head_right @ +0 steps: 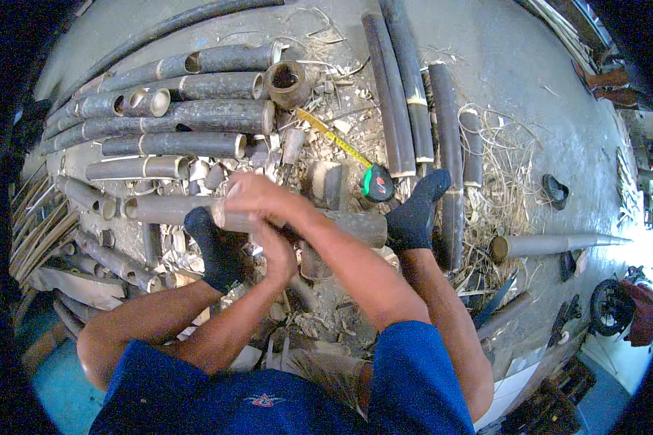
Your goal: The person sits on the floor and uses a curved knife to scrape and smooth the interior of a bamboo segment. They repeatedly rotate the piece, remove shavings, and inspect the opening while other bamboo pieces lie nearby.
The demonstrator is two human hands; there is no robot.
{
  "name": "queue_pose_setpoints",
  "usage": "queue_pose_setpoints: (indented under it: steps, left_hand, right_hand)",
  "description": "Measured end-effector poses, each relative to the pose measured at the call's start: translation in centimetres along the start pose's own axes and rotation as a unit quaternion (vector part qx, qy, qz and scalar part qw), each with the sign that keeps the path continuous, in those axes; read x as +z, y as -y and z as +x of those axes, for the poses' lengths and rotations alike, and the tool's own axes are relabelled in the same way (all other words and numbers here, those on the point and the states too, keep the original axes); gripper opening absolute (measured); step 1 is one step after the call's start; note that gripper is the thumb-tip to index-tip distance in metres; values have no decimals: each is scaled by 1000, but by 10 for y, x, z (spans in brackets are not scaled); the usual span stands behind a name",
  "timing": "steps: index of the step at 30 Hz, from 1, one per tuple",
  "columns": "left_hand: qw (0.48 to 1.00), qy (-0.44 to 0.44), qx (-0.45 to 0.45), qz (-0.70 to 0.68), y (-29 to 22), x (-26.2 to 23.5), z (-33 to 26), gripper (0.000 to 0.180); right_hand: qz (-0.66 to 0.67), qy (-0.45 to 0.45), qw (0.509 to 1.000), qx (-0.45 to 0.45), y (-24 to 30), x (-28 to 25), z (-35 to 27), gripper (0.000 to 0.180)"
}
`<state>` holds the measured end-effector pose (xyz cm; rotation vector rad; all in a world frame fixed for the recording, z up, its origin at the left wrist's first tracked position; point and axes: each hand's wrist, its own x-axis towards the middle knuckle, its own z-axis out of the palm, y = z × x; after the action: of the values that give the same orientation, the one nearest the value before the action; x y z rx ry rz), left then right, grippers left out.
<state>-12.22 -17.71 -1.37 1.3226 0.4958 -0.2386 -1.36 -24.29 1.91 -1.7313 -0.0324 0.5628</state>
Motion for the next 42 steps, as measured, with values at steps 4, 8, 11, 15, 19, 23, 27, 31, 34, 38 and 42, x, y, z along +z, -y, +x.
queue_pose_setpoints:
  steps: [4, 8, 11, 15, 19, 23, 27, 31, 34, 38, 42]
  left_hand:
    - [989, 90, -119, -8, -26, 39, 28, 68]
    - [964, 200, -168, 59, -27, 60, 46, 74]
    - [915, 314, -172, 185, -25, 63, 56, 76]
    - [784, 499, -147, 339, -20, 72, 64, 85]
    - [632, 645, -60, 426, -14, 75, 45, 91]
    - [590, 668, -72, 448, -25, 81, 42, 94]
    - [709, 541, -47, 450, -47, 75, 70, 94]
    - [834, 337, 19, 436, -39, 48, 73, 87]
    - [910, 170, 77, 371, -19, 27, 54, 72]
    - [972, 17, 117, 204, 8, -4, 14, 65]
    - [999, -21, 37, 30, 26, -12, -18, 61]
  right_hand:
    - [-17, -112, 992, 47, -26, -50, 11, 53]
    - [-28, -281, 949, 141, -52, -60, 1, 57]
    - [115, -394, 902, 136, -60, -64, -21, 46]
    - [197, -590, 780, 70, -69, -65, -82, 46]
    - [258, -746, 613, 25, -77, -15, -139, 50]
    - [361, -736, 573, 3, -80, -7, -148, 48]
    - [430, -619, 654, -62, -80, -52, -89, 41]
    - [468, -341, 815, 28, -71, -69, -40, 38]
    - [402, -221, 887, 58, -54, -60, -19, 35]
    - [207, -8, 977, 53, -26, -10, 5, 40]
    - [-89, 45, 995, -29, -9, 32, -18, 48]
